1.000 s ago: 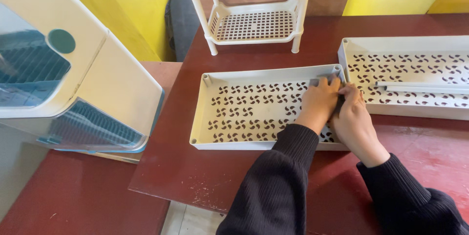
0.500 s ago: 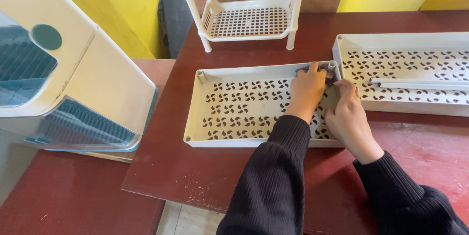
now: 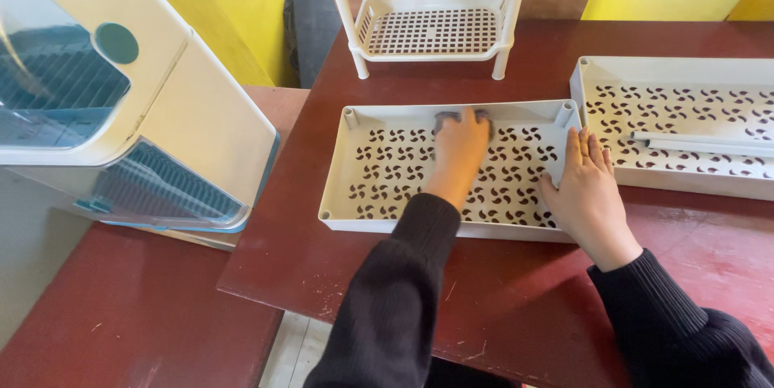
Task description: The person wipes a white perforated tray with a gray cloth, then inserts white plastic poles into the tray's corner holes to begin assembling a shelving unit. The tray and poles are handled directly by hand.
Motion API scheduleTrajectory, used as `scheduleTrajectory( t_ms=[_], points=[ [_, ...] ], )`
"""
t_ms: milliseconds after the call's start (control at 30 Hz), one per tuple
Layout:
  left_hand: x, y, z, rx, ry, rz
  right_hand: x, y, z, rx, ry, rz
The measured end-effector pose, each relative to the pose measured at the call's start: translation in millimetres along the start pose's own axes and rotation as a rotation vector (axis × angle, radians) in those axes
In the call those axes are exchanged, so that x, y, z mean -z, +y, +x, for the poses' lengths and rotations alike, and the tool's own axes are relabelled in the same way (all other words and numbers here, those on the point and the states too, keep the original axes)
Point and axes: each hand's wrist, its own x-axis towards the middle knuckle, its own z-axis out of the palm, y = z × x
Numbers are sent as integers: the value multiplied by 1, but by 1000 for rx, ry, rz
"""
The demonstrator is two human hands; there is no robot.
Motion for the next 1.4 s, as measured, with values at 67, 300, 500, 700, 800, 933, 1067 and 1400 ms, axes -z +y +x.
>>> scheduleTrajectory(
  t_ms=[67,300,500,700,800,933,1067,1400],
  points=[
    [-8,-34,-6,24,2,202,0,0,0,4,7,5],
    [18,-157,-34,19,-478,913,-1,-1,0,-7,14,6],
    [37,-162,-40,341,50,541,-1,1,-1,10,17,-3],
    [51,-184,-34,575,-103,-112,-2,2,0,25,26,-10],
    [53,-186,-38,620,-104,-211,-1,2,-1,18,28,-6],
    [47,-186,-34,651,-47,-189,1,1,-1,30,31,-5],
    [34,-191,-28,630,-31,-179,2,0,-2,27,26,10],
    [56,-187,-38,624,103,-429,2,0,-1,30,21,-36]
  ],
)
